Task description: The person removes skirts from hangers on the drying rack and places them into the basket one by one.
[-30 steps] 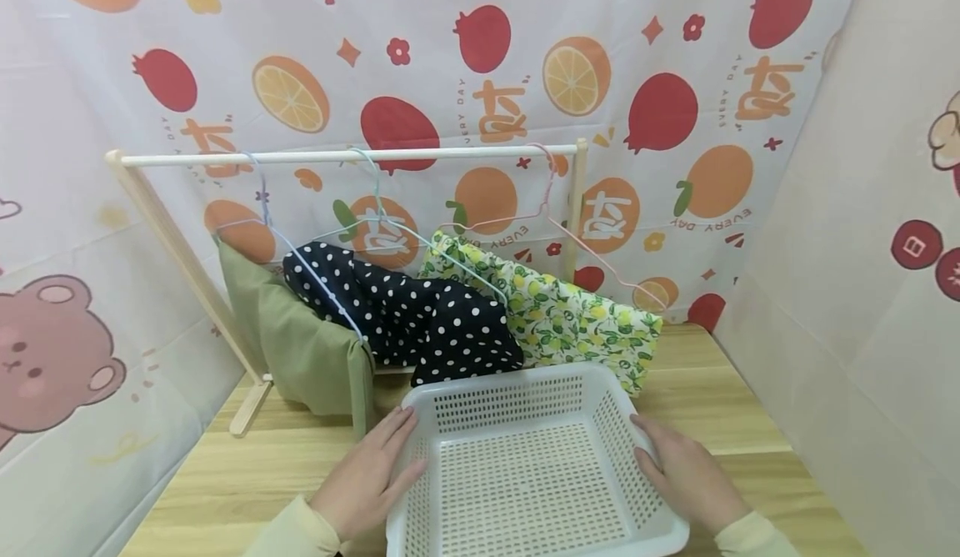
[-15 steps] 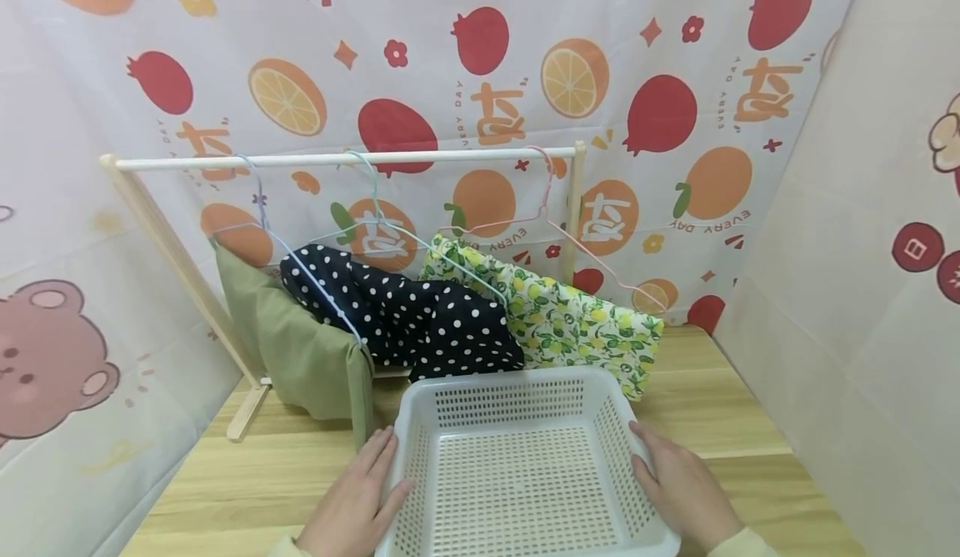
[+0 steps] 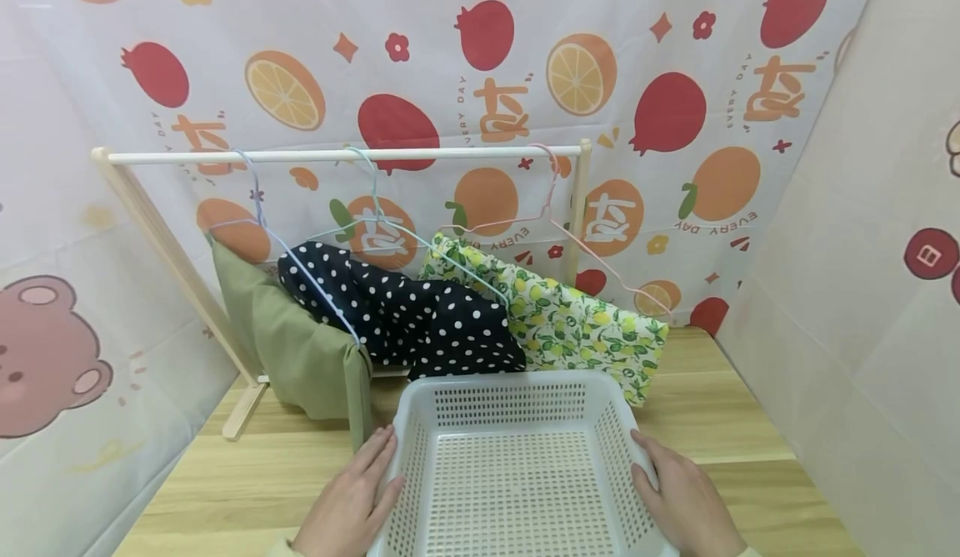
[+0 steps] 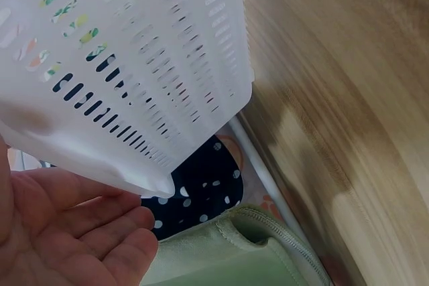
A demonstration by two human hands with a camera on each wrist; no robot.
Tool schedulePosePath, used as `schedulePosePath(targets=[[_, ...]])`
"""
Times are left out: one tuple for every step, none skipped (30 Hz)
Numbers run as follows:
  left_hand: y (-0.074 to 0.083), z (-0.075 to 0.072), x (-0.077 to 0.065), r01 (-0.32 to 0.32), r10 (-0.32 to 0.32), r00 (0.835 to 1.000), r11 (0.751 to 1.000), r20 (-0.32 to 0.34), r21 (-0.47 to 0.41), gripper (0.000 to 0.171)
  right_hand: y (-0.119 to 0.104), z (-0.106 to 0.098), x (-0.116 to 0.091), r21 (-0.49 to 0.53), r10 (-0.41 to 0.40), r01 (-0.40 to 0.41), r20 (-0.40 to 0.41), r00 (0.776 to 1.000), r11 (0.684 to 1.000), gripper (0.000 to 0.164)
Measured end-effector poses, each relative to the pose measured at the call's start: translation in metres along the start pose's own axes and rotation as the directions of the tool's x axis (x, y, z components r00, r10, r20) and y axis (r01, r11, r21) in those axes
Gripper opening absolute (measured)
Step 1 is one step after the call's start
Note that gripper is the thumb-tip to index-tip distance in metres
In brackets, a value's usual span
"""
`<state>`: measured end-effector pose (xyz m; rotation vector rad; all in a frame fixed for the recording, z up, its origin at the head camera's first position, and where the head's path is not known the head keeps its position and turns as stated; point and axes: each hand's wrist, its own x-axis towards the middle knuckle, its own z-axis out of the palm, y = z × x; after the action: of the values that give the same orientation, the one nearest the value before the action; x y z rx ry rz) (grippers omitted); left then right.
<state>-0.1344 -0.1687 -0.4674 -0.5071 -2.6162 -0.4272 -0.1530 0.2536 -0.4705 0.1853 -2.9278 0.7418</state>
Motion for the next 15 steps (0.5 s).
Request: schedulePosePath(targets=[[-0.0001, 0.0003, 0.0009, -0.009, 0.009, 1.0, 1.0, -0.003, 0.005, 0.055, 0.0003, 0.0, -0.0002, -0.002, 0.001, -0.001, -0.002, 1.0, 1.0, 0.052], [-0.0001, 0.0006, 0.0017, -0.016, 0.016, 1.0, 1.0, -0.003, 0.011, 0.055, 0.0007, 0.0002, -0.0003, -0.003, 0.004, -0.004, -0.003, 1.0, 1.0, 0.052], [-0.0002, 0.0009, 0.0026, -0.023, 0.023, 1.0, 1.0, -0.001, 0.014, 0.055, 0.0012, 0.0005, -0.0006, 0.0, 0.005, -0.005, -0.009, 1.0, 1.0, 0.052], [-0.0004, 0.0012, 0.0032, -0.026, 0.025, 1.0, 1.0, 0.002, 0.016, 0.055, 0.0017, 0.0009, -0.0006, 0.001, 0.004, -0.004, -0.013, 1.0, 1.0, 0.052], [-0.0005, 0.0014, 0.0037, -0.027, 0.027, 1.0, 0.999, 0.005, 0.018, 0.055, 0.0021, 0.0013, -0.0005, 0.002, -0.002, 0.002, -0.022, 1.0, 1.0, 0.051], [-0.0004, 0.0014, 0.004, -0.028, 0.028, 1.0, 0.999, 0.007, 0.02, 0.055, 0.0027, 0.0019, -0.0005, 0.004, -0.011, 0.011, -0.035, 0.999, 1.0, 0.05], [-0.0004, 0.0014, 0.0041, -0.027, 0.027, 1.0, 0.999, 0.009, 0.021, 0.055, 0.0033, 0.0025, -0.0004, 0.007, -0.021, 0.021, -0.044, 0.999, 1.0, 0.05], [-0.0003, 0.0013, 0.0043, -0.028, 0.027, 1.0, 0.999, 0.01, 0.02, 0.054, 0.0039, 0.0032, -0.0005, 0.005, -0.031, 0.031, -0.057, 0.998, 1.0, 0.049], [-0.0002, 0.0011, 0.0043, -0.027, 0.027, 1.0, 0.999, 0.01, 0.017, 0.054, 0.0044, 0.0038, -0.0005, -0.002, -0.046, 0.046, -0.073, 0.996, 0.999, 0.048], [0.0, 0.0008, 0.0042, -0.024, 0.024, 1.0, 1.0, 0.012, 0.018, 0.054, 0.005, 0.0044, -0.0004, -0.009, -0.061, 0.06, -0.087, 0.994, 0.998, 0.047], [0.0002, 0.0005, 0.0042, -0.022, 0.021, 1.0, 1.0, 0.015, 0.018, 0.054, 0.0054, 0.0049, -0.0005, -0.015, -0.075, 0.074, -0.103, 0.992, 0.997, 0.046], [0.0002, 0.0003, 0.0041, -0.02, 0.02, 1.0, 1.0, 0.018, 0.018, 0.053, 0.0056, 0.0052, -0.0004, -0.021, -0.088, 0.086, -0.115, 0.989, 0.996, 0.045], [0.0001, 0.0003, 0.0041, -0.019, 0.019, 1.0, 1.0, 0.02, 0.017, 0.053, 0.0058, 0.0056, -0.0004, -0.027, -0.094, 0.092, -0.124, 0.988, 0.995, 0.044], [0.0001, 0.0002, 0.0041, -0.021, 0.02, 1.0, 1.0, 0.021, 0.016, 0.053, 0.0058, 0.0058, -0.0006, -0.033, -0.099, 0.095, -0.131, 0.986, 0.995, 0.044], [-0.0001, 0.0003, 0.0043, -0.022, 0.022, 0.999, 1.0, 0.023, 0.016, 0.053, 0.0059, 0.006, -0.0008, -0.035, -0.103, 0.099, -0.138, 0.985, 0.994, 0.043]])
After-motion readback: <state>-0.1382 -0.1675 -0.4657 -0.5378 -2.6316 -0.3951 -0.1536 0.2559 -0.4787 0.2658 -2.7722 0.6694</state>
